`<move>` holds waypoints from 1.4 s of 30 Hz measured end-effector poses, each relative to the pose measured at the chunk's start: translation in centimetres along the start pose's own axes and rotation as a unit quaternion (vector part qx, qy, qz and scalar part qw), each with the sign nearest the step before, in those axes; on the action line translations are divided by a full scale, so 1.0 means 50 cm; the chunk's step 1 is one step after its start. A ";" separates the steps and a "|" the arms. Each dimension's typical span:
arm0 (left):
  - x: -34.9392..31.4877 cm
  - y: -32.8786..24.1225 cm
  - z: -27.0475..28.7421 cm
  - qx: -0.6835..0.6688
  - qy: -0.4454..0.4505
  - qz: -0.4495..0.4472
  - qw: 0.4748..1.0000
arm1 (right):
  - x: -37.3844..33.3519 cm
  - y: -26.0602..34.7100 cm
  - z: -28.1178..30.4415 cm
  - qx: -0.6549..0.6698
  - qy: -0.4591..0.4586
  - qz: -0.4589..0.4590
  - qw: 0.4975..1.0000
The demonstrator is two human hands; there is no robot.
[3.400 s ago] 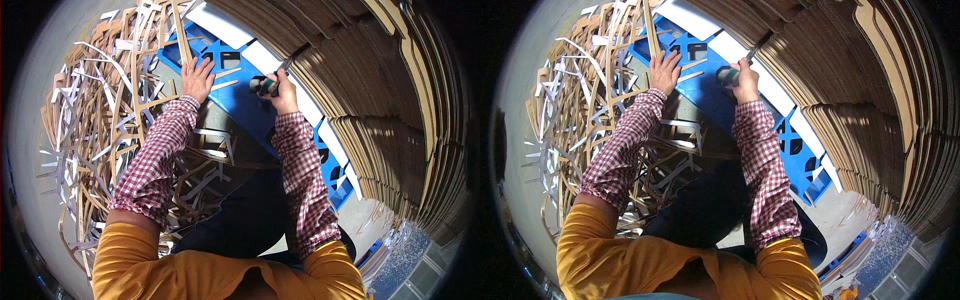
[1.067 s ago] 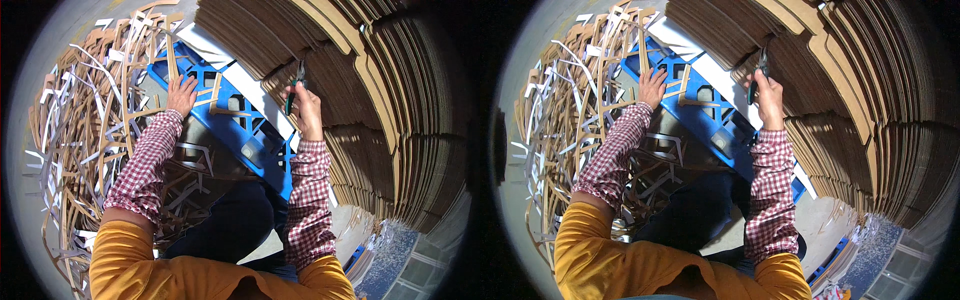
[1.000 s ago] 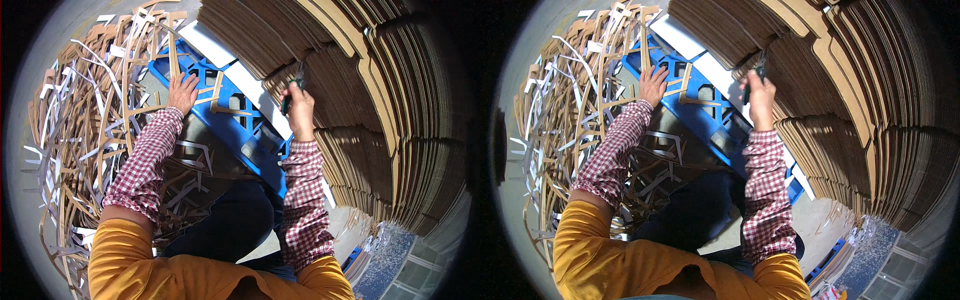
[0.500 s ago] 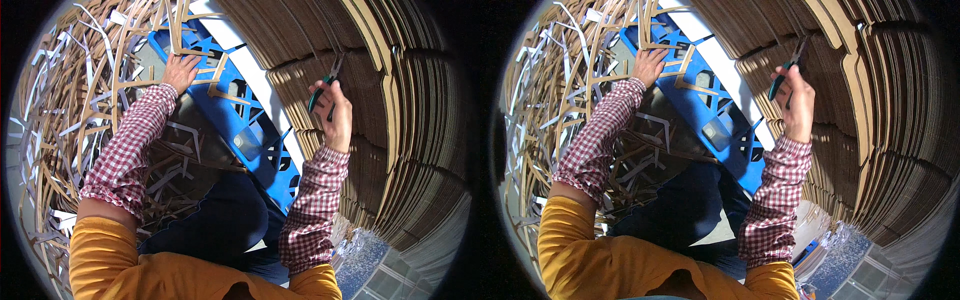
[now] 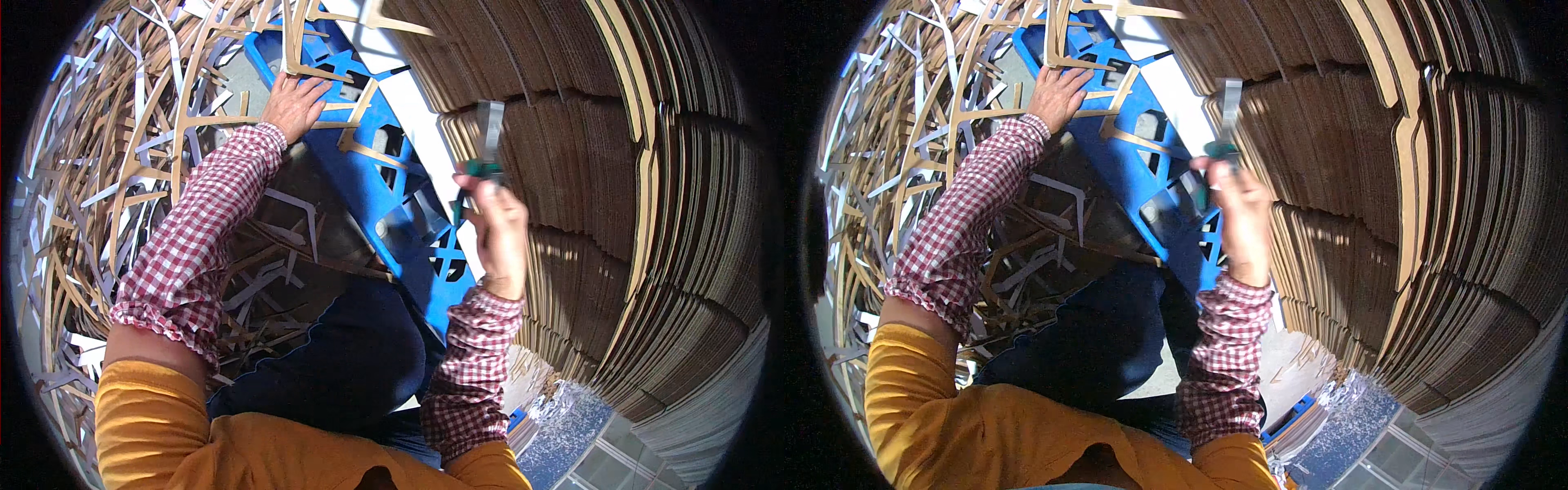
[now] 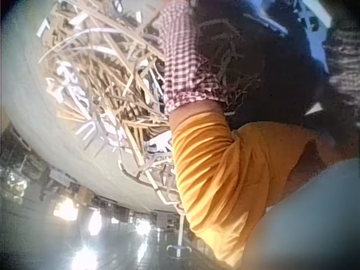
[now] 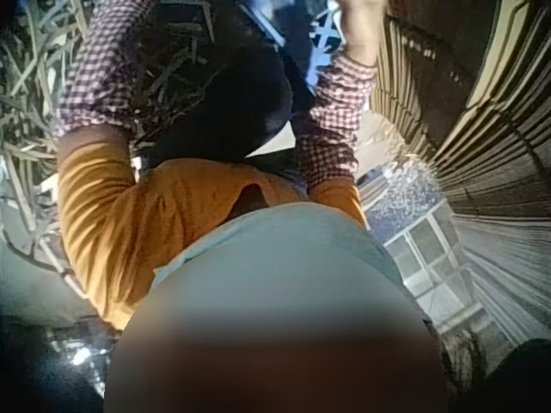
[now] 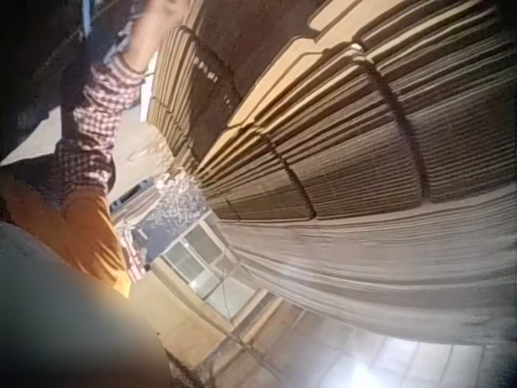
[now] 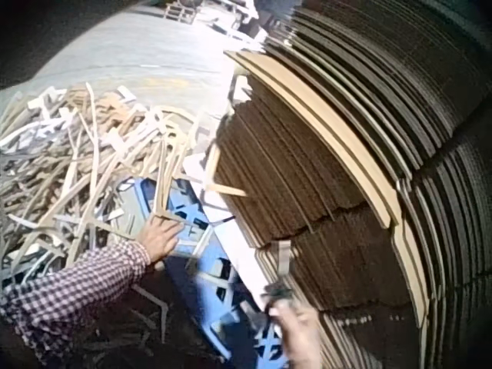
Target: Separating and stripping structural scrap pieces from manufactured cardboard sheets using a manual utility tool.
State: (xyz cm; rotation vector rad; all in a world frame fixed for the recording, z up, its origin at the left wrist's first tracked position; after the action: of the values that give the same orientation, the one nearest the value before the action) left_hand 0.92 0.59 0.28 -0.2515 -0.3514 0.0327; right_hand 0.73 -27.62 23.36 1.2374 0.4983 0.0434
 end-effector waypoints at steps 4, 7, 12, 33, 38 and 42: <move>-0.003 0.009 -0.001 0.003 0.006 0.000 1.000 | 0.071 0.051 0.074 0.102 -0.078 0.023 0.991; 0.003 -0.001 -0.002 -0.001 0.005 0.012 1.000 | 0.124 0.065 0.081 0.155 -0.077 0.018 0.985; -0.011 0.012 -0.002 0.006 0.010 0.003 1.000 | 0.086 0.030 -0.003 0.063 -0.027 0.054 0.996; -0.023 0.027 -0.007 -0.023 -0.023 -0.017 0.999 | 0.124 -0.051 0.007 0.221 -0.101 0.013 0.970; -0.010 -0.001 0.005 -0.035 -0.002 -0.013 0.999 | 0.105 -0.039 0.003 0.179 -0.087 0.037 0.979; -0.022 0.034 0.003 -0.014 0.022 -0.012 1.000 | -0.029 -0.074 -0.191 -0.029 0.075 0.001 0.997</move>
State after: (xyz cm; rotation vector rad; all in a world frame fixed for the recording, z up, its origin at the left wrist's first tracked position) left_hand -0.14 2.18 -0.35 -0.2755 -0.3121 -0.0010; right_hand -5.12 -20.80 18.25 1.1824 0.6222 0.1516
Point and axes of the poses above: each hand's wrist, its own x-axis towards the middle knuckle, its own z-axis out of the back of the hand, y = z × x, the point moved 1 cm from there along x, towards the middle knuckle, and after that the axes turned 1 degree about y, right-handed, at the moved point
